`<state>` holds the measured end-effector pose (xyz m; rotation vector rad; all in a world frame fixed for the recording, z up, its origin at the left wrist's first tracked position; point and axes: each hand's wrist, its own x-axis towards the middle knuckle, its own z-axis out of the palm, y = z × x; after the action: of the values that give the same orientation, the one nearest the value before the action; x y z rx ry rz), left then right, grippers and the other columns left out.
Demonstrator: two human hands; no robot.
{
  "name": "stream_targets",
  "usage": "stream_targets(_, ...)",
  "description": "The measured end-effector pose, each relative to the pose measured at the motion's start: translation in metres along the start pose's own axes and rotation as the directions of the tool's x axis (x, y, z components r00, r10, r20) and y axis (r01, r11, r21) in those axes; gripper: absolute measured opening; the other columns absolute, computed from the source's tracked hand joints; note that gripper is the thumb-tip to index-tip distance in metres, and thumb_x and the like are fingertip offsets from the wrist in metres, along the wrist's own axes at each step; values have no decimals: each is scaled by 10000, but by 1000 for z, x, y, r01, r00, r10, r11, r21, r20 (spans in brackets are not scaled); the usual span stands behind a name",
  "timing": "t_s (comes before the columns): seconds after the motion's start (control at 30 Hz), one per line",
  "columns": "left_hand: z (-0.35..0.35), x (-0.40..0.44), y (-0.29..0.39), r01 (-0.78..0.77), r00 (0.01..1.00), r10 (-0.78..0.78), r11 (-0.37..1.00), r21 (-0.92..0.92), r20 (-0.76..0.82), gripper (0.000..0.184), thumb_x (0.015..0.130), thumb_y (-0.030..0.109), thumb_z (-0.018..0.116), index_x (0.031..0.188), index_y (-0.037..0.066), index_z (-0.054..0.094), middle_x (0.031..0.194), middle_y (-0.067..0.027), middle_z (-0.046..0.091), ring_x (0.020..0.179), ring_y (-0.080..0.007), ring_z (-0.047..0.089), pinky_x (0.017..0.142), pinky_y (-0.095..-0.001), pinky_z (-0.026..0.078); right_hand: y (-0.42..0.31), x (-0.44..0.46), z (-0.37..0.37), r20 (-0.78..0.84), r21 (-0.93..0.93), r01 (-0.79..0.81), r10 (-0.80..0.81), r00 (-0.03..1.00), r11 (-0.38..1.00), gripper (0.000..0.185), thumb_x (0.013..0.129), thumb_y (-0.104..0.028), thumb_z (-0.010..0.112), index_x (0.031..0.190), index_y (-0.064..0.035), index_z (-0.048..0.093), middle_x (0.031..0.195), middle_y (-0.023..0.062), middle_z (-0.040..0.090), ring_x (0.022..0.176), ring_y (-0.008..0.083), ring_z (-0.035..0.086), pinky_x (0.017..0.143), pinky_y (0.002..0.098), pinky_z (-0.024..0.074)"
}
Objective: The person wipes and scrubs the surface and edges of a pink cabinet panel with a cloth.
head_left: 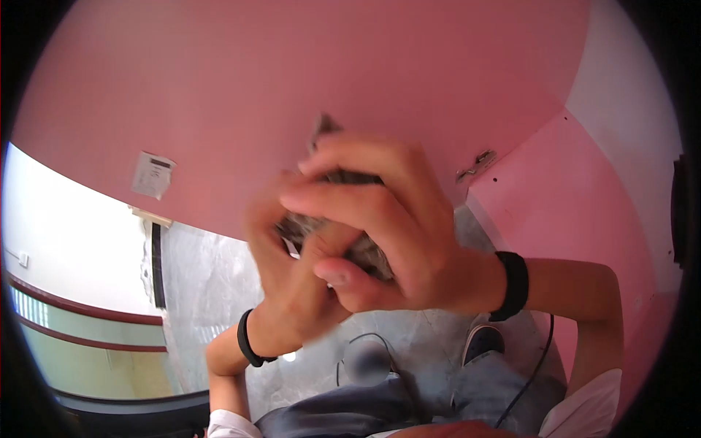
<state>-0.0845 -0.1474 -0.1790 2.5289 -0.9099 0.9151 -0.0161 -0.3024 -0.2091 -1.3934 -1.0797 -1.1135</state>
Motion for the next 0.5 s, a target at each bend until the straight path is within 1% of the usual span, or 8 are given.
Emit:
stream_targets(0.07,-5,26,-2,-43,995,54,992,122,-88,511,768,173,829,1259,155,691,1322,-211,475,1202,-396,496,965,-492,457,7,30,-1,-81,-27,77,-79,994,997,419,943,-296,626,1210,22,675,1217,223,634,1054,313,635,902,394,527)
stream_targets(0.13,3,52,-4,-96,922,205,943,320,-327,311,952,110,627,1252,27,633,1387,-211,566,1304,-442,482,1063,-539,413,11,51,-5,-138,-45,144,-149,979,989,417,958,-292,600,1214,29,672,1234,237,637,1075,320,641,915,394,527)
stream_targets(0.2,9,77,-10,-78,926,175,956,284,-335,368,953,135,631,1292,-4,597,1395,-232,550,1358,-475,452,1088,-542,411,15,67,-6,-257,17,116,-108,960,993,373,813,-139,674,1173,-43,658,1173,158,621,1030,357,624,887,442,522)
stream_targets(0.27,24,103,-17,-119,861,292,912,392,-416,382,892,184,701,1264,107,669,1388,-221,469,1383,-477,427,1059,-568,425,35,69,-1,-304,-3,121,-117,946,993,384,802,-87,652,1181,-29,656,1154,174,652,1030,373,652,889,432,546)
stream_targets(0.3,28,103,-17,-63,927,209,906,419,-313,449,938,200,672,1318,-22,587,1451,-244,491,1422,-496,400,1099,-540,421,46,67,1,-288,-5,51,-51,956,999,379,805,-83,650,1180,-24,657,1139,173,668,1022,365,668,876,425,557)
stream_targets(0.33,37,103,-22,-63,928,208,906,419,-310,449,938,200,672,1318,-22,587,1451,-244,491,1422,-496,400,1099,-540,421,54,62,0,-274,-7,-19,16,961,1000,375,809,-79,647,1178,-19,658,1124,172,684,1013,357,683,863,417,569)
stream_targets(0.37,45,105,-27,-78,892,248,907,414,-377,398,915,193,684,1275,30,632,1419,-240,494,1411,-511,413,1077,-572,435,53,59,-6,-196,-42,8,-16,980,999,369,980,-207,528,1199,56,662,1243,231,679,1133,336,674,973,383,529)
stream_targets(0.5,79,84,-35,-44,861,255,900,434,-440,237,893,165,693,1111,74,711,1369,-229,521,1365,-522,475,1037,-594,474,69,26,-7,-136,-142,72,-92,986,987,371,994,-231,518,1181,53,668,1254,233,680,1109,342,680,948,396,541)
